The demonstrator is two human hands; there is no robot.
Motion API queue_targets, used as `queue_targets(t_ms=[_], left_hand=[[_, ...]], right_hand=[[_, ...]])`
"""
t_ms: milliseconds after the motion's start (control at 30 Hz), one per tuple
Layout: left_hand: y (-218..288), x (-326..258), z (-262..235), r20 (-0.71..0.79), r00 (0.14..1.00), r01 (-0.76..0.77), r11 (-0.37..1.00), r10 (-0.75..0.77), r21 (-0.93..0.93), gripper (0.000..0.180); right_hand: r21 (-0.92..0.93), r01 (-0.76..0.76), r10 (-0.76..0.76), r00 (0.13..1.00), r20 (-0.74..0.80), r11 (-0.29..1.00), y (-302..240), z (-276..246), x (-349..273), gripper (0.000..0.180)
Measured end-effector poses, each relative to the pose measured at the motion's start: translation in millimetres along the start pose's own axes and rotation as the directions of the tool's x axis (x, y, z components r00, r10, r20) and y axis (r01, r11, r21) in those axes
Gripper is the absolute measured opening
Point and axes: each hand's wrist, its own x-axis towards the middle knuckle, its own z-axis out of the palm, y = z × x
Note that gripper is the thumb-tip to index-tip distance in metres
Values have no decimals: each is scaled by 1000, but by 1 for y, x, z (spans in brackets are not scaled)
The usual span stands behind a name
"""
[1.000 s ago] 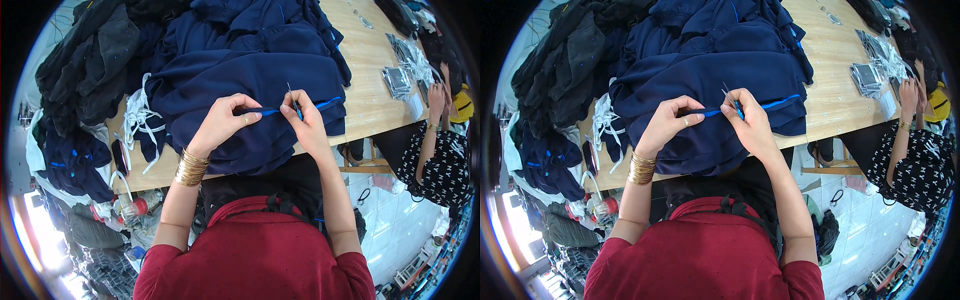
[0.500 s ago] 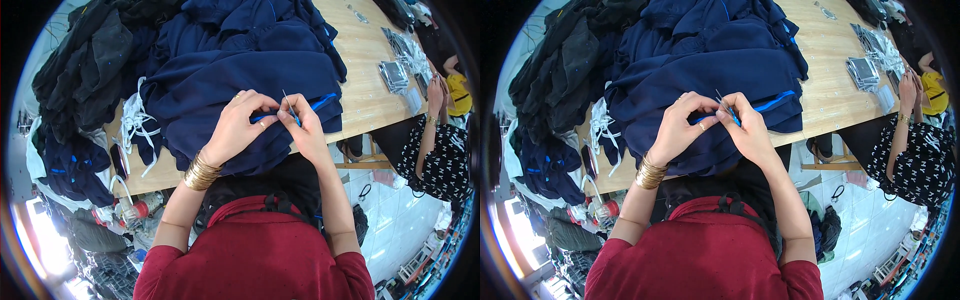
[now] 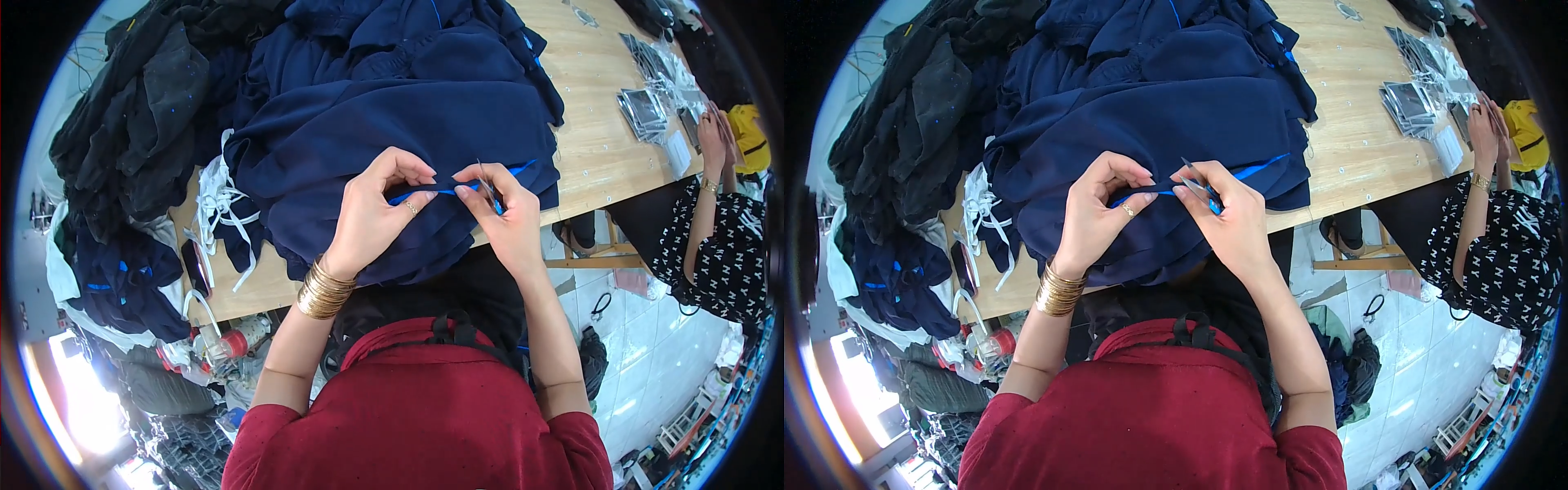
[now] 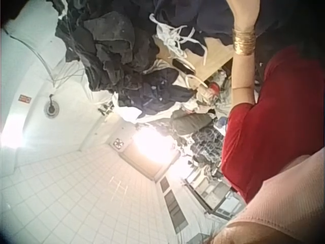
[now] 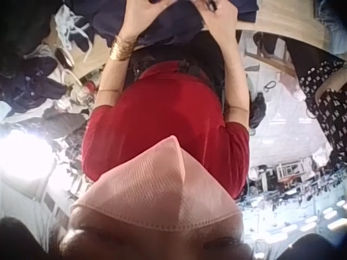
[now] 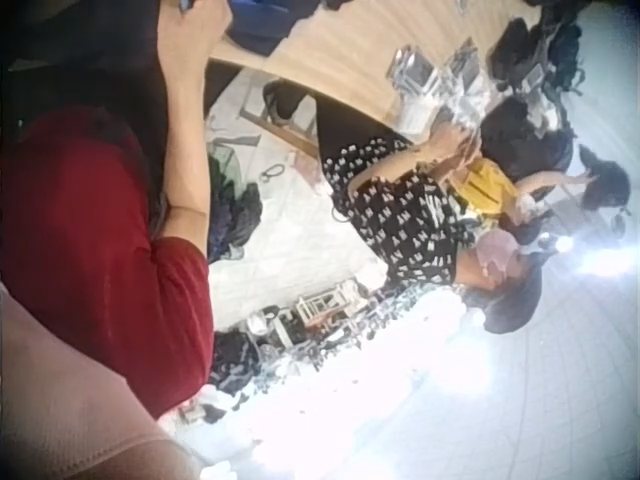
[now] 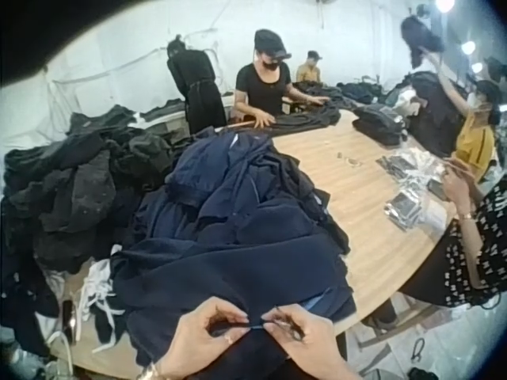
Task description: Trimming loose threads from blue athletic garments using specialized snips.
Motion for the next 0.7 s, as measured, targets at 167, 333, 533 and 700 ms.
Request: queue_targets(t_ms=[167,333,533,700], left_hand=[[-1,-3,-2,-17,1000,17,1000,-17,-25,23],[-1,-3,1,3,1000,14,1000,-14,-1,24],[4,-3,-1,19,1000,18,998,-19,59,24],[6,-1,-2,33,999,-9,993,5,121,27]], right_hand=[[-76,176,-179,983,-32,981,3,7,-2,16],[-169,300,-310,950,-34,939,6,7,-2,13],[-285,428,-429,901,63,858,2,6,2,20],[-313,510,-506,857,102,801,5,3,7,24]])
